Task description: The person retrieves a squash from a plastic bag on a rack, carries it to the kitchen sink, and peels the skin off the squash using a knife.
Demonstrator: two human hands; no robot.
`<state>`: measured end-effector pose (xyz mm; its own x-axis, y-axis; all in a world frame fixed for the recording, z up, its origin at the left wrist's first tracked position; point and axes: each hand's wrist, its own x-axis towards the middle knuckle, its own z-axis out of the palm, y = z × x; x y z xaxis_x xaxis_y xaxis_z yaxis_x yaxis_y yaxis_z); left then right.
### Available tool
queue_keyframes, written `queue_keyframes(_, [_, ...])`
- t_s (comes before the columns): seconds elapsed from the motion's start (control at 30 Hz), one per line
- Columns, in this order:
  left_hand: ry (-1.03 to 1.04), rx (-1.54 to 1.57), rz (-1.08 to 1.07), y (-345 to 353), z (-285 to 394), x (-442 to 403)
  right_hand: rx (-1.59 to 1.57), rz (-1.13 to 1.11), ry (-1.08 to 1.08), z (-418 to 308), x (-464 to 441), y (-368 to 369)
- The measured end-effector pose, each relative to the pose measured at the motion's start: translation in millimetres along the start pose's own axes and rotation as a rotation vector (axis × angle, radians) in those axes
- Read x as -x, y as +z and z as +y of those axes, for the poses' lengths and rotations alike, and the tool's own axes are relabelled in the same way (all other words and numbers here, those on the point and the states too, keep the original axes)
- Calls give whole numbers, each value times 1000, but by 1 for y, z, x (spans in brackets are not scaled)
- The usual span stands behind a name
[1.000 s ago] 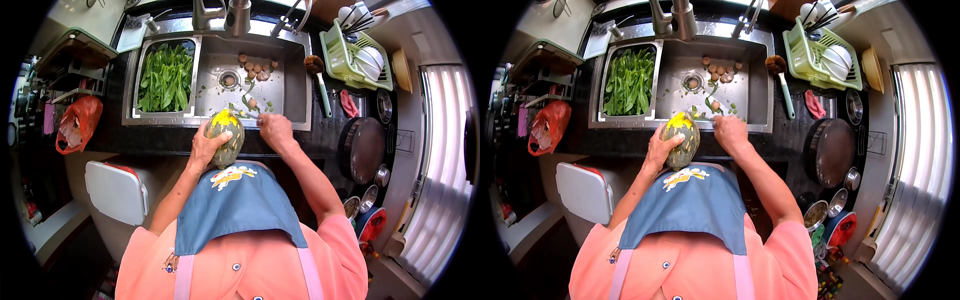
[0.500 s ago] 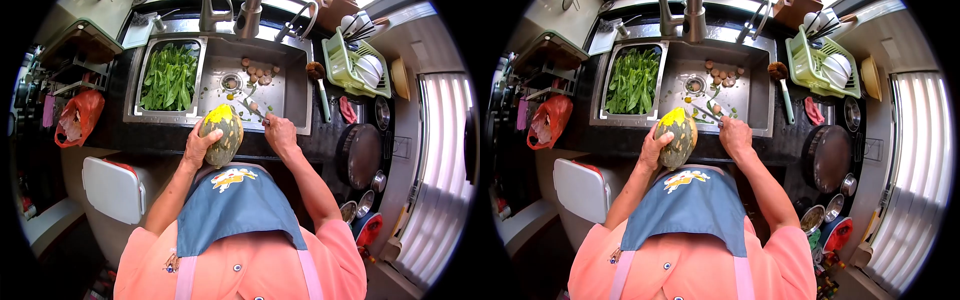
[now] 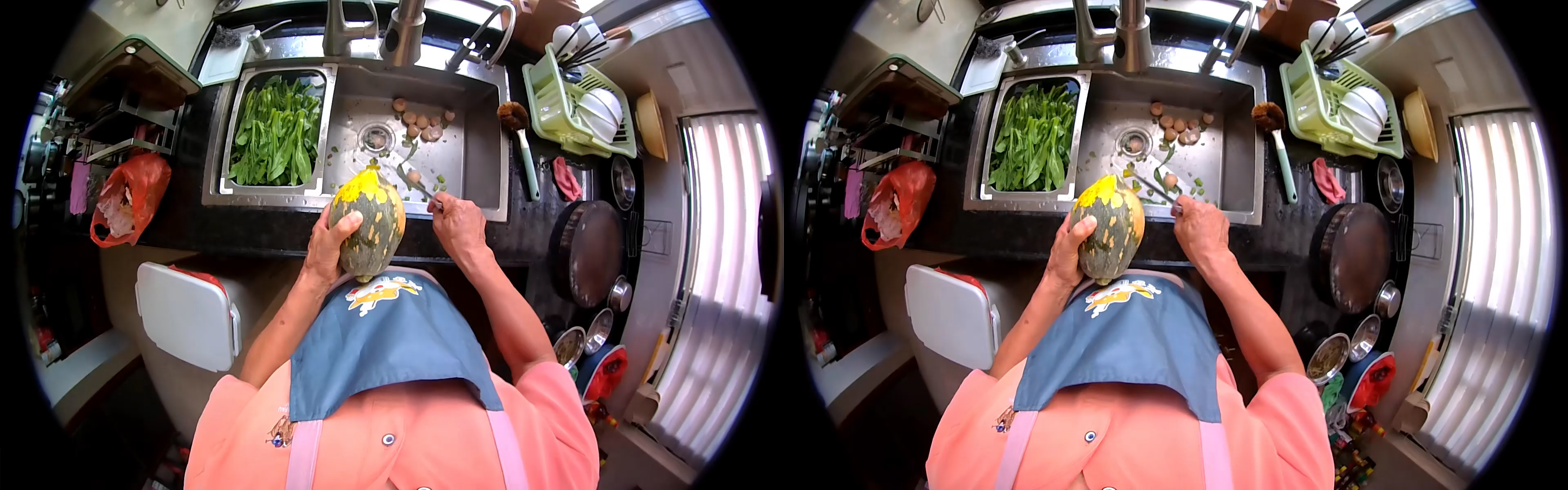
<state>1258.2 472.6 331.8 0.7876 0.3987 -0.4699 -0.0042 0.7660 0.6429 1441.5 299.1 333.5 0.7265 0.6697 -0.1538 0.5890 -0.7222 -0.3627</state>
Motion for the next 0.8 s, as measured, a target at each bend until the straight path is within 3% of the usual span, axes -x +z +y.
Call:
queue_keyframes(0.1, [-35, 79, -52, 5, -1, 0, 19, 32, -81, -45, 18, -22])
queue_keyframes(0.27, [-88, 171, -92, 0, -5, 0, 62, 83, -157, -42, 17, -5])
queue_keyframes(0.37, [-98, 179, -99, -4, -11, 4, 156, 6, 63, -11, -3, 13])
queue_keyframes(0.57, [-53, 86, -111, 2, -4, 5, 9, 57, -111, -39, 20, -20])
queue_keyframes(0.73, [-22, 45, -93, 10, 1, 8, 64, 90, -131, -43, 21, -15])
queue_keyframes(0.8, [-21, 33, -98, 8, 2, 8, 95, 62, -41, -32, 12, -8])
